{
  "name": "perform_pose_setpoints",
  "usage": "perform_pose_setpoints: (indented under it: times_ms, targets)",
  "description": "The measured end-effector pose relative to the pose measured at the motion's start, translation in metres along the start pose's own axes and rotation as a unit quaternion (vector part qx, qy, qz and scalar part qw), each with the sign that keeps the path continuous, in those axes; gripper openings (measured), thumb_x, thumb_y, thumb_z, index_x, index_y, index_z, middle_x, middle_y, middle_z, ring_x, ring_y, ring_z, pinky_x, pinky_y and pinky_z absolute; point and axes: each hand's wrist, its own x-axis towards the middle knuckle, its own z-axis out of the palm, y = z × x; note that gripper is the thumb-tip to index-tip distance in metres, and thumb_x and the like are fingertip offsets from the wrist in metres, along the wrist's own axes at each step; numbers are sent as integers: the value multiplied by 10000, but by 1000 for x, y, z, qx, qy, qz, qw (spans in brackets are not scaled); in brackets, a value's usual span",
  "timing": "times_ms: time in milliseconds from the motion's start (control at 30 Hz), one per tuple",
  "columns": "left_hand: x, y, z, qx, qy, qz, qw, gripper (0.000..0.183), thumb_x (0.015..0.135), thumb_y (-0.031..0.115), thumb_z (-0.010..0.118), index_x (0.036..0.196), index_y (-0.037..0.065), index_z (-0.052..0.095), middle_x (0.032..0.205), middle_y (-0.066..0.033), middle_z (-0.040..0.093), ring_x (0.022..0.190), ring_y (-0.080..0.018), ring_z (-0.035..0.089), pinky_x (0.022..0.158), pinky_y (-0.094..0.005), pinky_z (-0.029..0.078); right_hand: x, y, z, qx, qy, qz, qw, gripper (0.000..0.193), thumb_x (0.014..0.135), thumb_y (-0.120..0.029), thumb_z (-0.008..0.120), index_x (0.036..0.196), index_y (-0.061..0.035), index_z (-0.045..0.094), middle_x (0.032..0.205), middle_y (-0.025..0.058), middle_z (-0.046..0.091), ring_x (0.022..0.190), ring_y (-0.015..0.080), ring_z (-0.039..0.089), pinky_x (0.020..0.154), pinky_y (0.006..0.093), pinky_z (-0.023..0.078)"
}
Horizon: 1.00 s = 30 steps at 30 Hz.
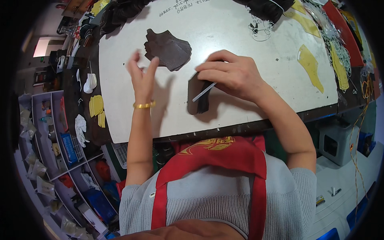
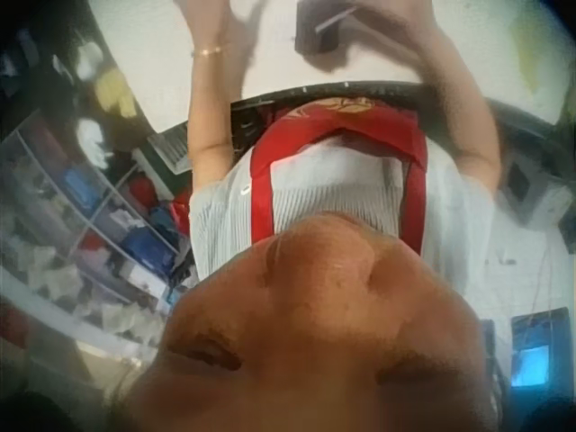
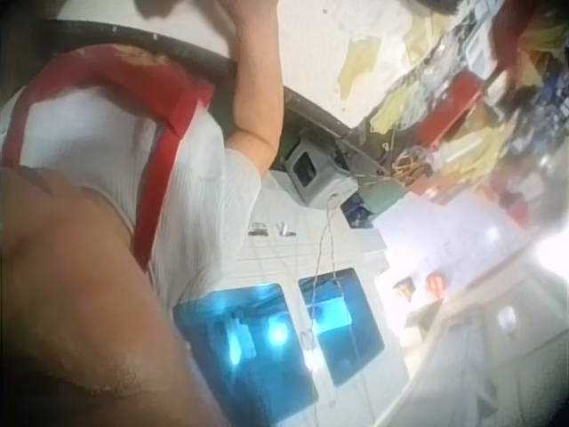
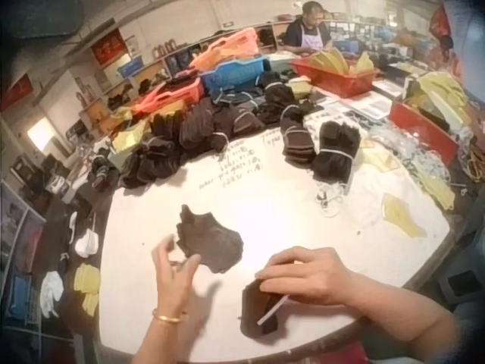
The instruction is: The person unbinds a bundle of cut leather pieces, marks each piece one at a time using a stencil template and a marking pen, and stacks the marked pieces together before securing them with an elastic band.
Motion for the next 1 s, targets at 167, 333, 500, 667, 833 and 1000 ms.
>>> perform_pose_setpoints:
  times_ms: [167,333,500,667,833,1000]
  targets:
    - [-11,39,-56,-588,-548,-353,480,460,996,168,669,1400,2,524,1225,-60,664,1091,-143,648,958,-300,537,22,-2,18,-42,72,-85,993,209,761,-136,700,957,-202,728,1070,-68,742,977,149,701,627,253,585]
    - [-19,58,-47,-695,-395,-391,455,403,1015,111,625,1388,17,504,1298,-94,632,1192,-207,622,1055,-380,508,23,6,31,-3,117,141,983,348,807,-137,758,1149,-141,697,1142,18,724,1060,214,688,789,300,583]
    - [-31,78,-34,-789,-161,-400,438,402,1069,122,520,1452,63,414,1404,-124,548,1282,-271,557,1103,-461,478,24,-6,44,495,-68,431,751,428,955,-206,713,1308,13,611,1115,53,674,988,108,613,874,270,509]
    - [-36,83,-40,-779,-127,-400,466,458,1071,103,509,1485,60,320,1415,-124,509,1309,-261,514,1140,-456,431,39,-6,53,398,-114,430,803,553,827,-316,798,1255,8,663,924,95,729,798,143,661,725,283,537]
    - [-42,45,-35,-411,-10,-231,882,788,917,156,765,1498,33,248,1450,-119,423,1375,-271,380,1140,-469,328,57,9,47,343,-177,419,821,528,789,-290,803,1216,-1,688,956,111,747,810,182,683,750,311,545]
    - [-34,37,-46,-42,-132,228,964,863,636,360,936,1366,83,569,1455,-140,423,1403,-345,354,1138,-489,260,52,26,50,304,-194,395,845,516,752,-287,793,1179,-10,709,951,125,755,806,221,695,769,334,549]
